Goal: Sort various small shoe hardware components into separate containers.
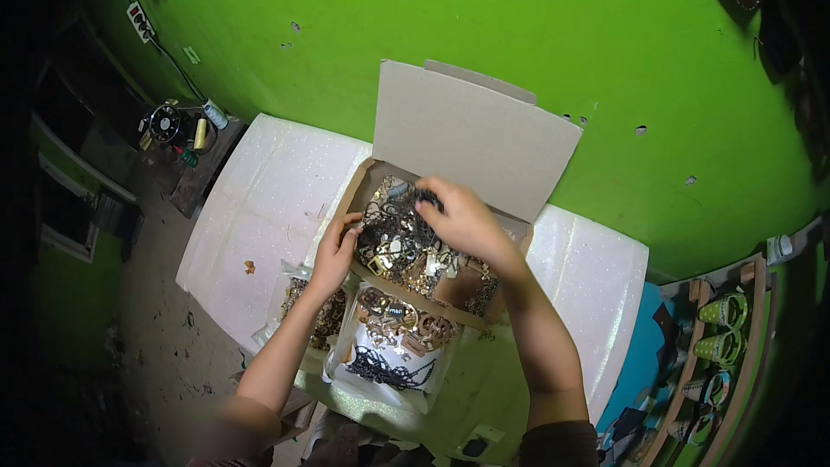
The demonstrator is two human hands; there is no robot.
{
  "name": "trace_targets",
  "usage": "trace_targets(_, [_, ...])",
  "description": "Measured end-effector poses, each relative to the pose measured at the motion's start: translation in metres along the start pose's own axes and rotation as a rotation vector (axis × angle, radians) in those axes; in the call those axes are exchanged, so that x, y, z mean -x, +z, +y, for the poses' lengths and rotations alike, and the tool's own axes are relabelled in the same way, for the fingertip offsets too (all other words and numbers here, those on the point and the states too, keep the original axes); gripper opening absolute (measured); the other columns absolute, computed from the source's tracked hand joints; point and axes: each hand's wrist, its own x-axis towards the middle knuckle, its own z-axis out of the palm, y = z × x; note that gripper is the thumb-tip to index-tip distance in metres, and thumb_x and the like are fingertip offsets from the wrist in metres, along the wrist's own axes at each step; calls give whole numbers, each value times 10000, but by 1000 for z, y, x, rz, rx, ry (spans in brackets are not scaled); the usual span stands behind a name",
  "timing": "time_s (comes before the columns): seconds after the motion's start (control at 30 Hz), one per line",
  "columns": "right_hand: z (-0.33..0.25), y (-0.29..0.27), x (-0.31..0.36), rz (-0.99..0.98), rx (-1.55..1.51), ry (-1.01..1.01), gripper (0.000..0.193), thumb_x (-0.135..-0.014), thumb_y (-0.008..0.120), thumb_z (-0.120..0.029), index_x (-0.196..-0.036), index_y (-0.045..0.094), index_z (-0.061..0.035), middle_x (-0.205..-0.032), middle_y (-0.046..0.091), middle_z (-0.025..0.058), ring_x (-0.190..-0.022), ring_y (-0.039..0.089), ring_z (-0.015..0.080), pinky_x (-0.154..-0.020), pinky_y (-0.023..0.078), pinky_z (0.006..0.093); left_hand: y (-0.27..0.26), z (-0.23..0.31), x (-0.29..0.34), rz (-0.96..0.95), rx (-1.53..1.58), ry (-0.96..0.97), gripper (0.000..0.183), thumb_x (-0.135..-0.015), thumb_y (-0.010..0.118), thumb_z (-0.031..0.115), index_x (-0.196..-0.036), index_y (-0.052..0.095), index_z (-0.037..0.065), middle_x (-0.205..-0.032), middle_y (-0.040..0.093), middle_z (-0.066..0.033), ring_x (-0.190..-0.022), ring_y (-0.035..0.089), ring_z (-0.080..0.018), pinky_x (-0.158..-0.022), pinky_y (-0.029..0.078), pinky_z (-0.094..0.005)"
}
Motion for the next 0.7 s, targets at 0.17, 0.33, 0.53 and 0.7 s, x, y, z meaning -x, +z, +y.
trace_targets(0.17, [-4, -4, 10, -35, -67, 213, 225, -811, 537, -139, -1008, 525, -30, -682, 507, 15, -627, 438, 77, -578, 386, 228, -2, -5, 8, -133, 249, -176, 272, -886, 376, 151, -1089, 506, 24, -1043, 552, -114, -980, 513, -206, -861, 375, -282])
trace_targets(0.33, [-37, -14, 14, -37, -143, 188, 224, -813, 533, -119, -1021, 527, -36, -677, 486, -30, -617, 417, 42, -561, 368, 199, 9, 3, 14, -205, 741, -464, 360, -909, 317, 244, -1145, 463, 14, -1093, 525, -100, -983, 501, -169, -875, 380, -281])
trace_targets(0.53, [-92, -8, 17, -80, -483, 65, 233, -819, 533, -100, -1035, 517, -15, -720, 495, -51, -635, 406, 8, -569, 359, 169, 29, 22, 27, -204, 1347, -778, 419, -896, 326, 340, -1163, 432, 34, -1114, 478, -105, -1070, 438, -208, -952, 325, -358])
trace_targets(0.7, [-99, 14, 20, -150, -434, 1, 282, -813, 558, -117, -1063, 498, -2, -827, 542, -8, -730, 486, 32, -652, 416, 188, 27, 38, 43, -192, 1721, -878, 347, -850, 441, 319, -1088, 500, 73, -1112, 501, -123, -1086, 445, -258, -929, 365, -373])
